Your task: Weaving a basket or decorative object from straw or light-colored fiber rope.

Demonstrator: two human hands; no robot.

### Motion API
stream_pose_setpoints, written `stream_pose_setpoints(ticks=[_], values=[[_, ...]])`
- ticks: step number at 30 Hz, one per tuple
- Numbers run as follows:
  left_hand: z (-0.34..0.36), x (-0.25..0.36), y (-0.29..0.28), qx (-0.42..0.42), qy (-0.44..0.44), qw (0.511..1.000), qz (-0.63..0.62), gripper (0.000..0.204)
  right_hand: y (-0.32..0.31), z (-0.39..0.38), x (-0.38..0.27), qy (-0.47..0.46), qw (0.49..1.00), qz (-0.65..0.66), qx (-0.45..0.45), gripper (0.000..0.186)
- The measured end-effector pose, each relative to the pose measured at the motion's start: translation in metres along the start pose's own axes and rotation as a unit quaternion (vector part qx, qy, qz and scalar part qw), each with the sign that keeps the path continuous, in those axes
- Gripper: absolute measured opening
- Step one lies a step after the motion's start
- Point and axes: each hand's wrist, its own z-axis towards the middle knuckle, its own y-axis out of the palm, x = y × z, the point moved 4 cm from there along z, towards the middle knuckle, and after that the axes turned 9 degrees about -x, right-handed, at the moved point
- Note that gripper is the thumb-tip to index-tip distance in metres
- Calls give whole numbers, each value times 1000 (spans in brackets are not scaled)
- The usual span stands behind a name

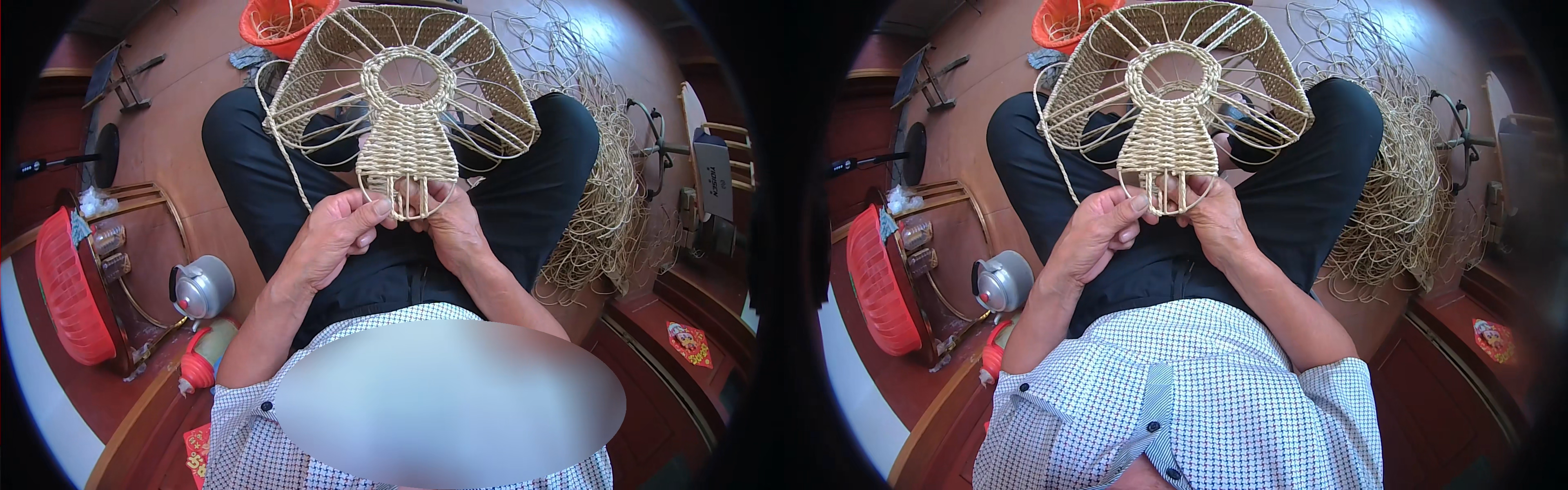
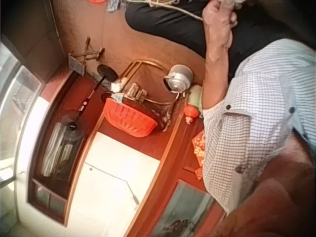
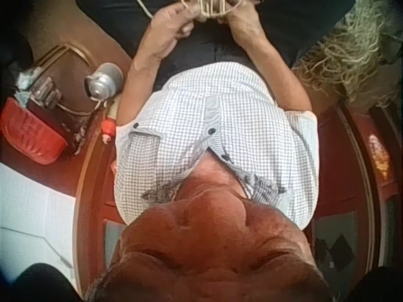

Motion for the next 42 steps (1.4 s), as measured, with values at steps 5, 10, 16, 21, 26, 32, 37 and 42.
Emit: stream_pose_setpoints(ticks=[5,10,16,21,26,32,37,42], values=[[3,-3,0,-48,7,997,-60,27,0,-1,4,-1,999,48,1,22],[2,-2,4,-42,7,994,-96,28,0,-3,4,12,997,69,11,21],[-1,-3,5,-37,-7,995,-87,28,4,-3,1,7,997,74,17,21],[0,-5,5,-50,3,994,-100,27,6,1,6,9,994,105,18,22],[2,-6,6,-77,21,990,-113,29,7,-9,-2,12,991,130,25,26],[5,-6,2,-124,13,984,-125,32,-10,-38,-13,-70,992,89,51,23],[8,-5,2,-160,9,980,-116,34,8,-69,-47,-271,887,-345,139,13],[8,-5,2,-159,10,980,-119,35,45,-56,-63,-312,770,-545,113,32]])
